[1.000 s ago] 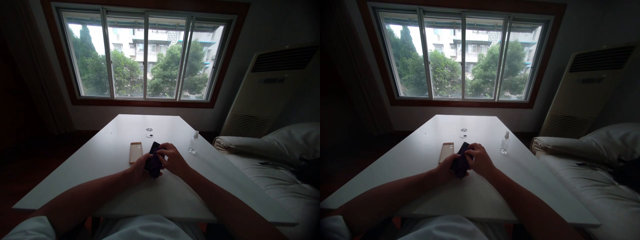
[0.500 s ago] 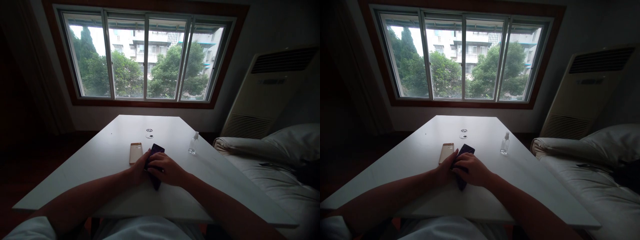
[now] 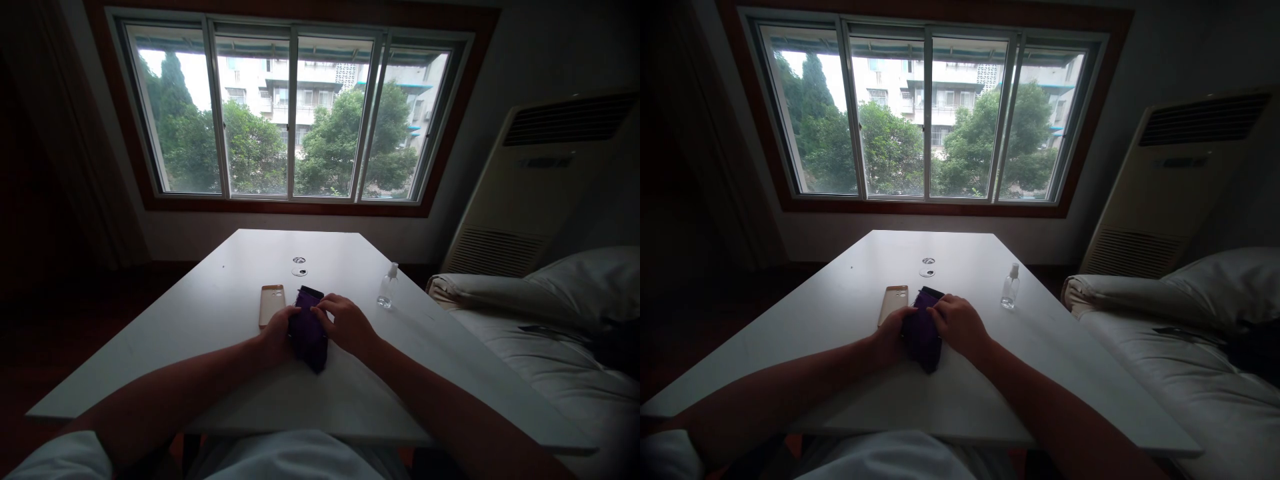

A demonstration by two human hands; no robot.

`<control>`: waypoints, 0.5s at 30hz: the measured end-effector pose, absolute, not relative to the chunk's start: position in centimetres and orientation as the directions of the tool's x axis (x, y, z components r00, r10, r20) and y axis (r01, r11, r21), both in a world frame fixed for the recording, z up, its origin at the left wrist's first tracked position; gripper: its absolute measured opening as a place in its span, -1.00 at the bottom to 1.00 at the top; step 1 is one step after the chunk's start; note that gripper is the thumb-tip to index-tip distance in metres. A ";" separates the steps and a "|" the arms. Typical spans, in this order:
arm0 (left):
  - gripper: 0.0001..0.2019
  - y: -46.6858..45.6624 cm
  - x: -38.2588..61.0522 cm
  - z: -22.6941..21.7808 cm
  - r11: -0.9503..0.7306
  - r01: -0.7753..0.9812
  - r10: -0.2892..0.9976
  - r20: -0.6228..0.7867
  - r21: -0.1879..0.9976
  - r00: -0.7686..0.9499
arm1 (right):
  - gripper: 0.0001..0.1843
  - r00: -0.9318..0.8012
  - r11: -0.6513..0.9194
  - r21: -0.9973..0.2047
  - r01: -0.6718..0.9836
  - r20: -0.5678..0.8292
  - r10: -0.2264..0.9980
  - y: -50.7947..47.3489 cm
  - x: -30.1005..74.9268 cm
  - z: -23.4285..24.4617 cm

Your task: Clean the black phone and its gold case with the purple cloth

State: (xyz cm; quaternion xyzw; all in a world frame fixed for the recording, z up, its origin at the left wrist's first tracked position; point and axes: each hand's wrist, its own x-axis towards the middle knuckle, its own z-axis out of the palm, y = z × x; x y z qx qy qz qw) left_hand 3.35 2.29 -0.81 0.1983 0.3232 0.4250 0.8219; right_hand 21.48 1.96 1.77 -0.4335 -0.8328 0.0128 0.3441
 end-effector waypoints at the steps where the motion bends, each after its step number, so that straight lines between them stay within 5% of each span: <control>1: -0.72 2.2 3.4 -0.7 0.557 -0.564 0.829 -0.367 0.610 0.422 | -0.69 -0.366 0.618 -0.327 0.715 0.578 0.729 2.1 21.5 1.7; 5: -0.62 1.6 3.6 -0.3 0.502 -0.547 0.853 -0.281 0.669 0.440 | -0.60 -0.347 0.638 -0.422 0.644 0.582 0.736 1.7 21.0 1.3; 11: -0.49 1.1 3.8 0.3 0.470 -0.547 0.839 -0.159 0.693 0.520 | -0.04 -0.471 0.569 -0.507 0.648 0.321 0.822 0.5 19.6 0.3; 15: -0.46 1.1 3.7 0.0 0.402 -0.534 0.864 -0.116 0.744 0.489 | 0.38 -0.532 0.616 -0.471 0.631 0.316 0.786 0.5 19.3 -0.7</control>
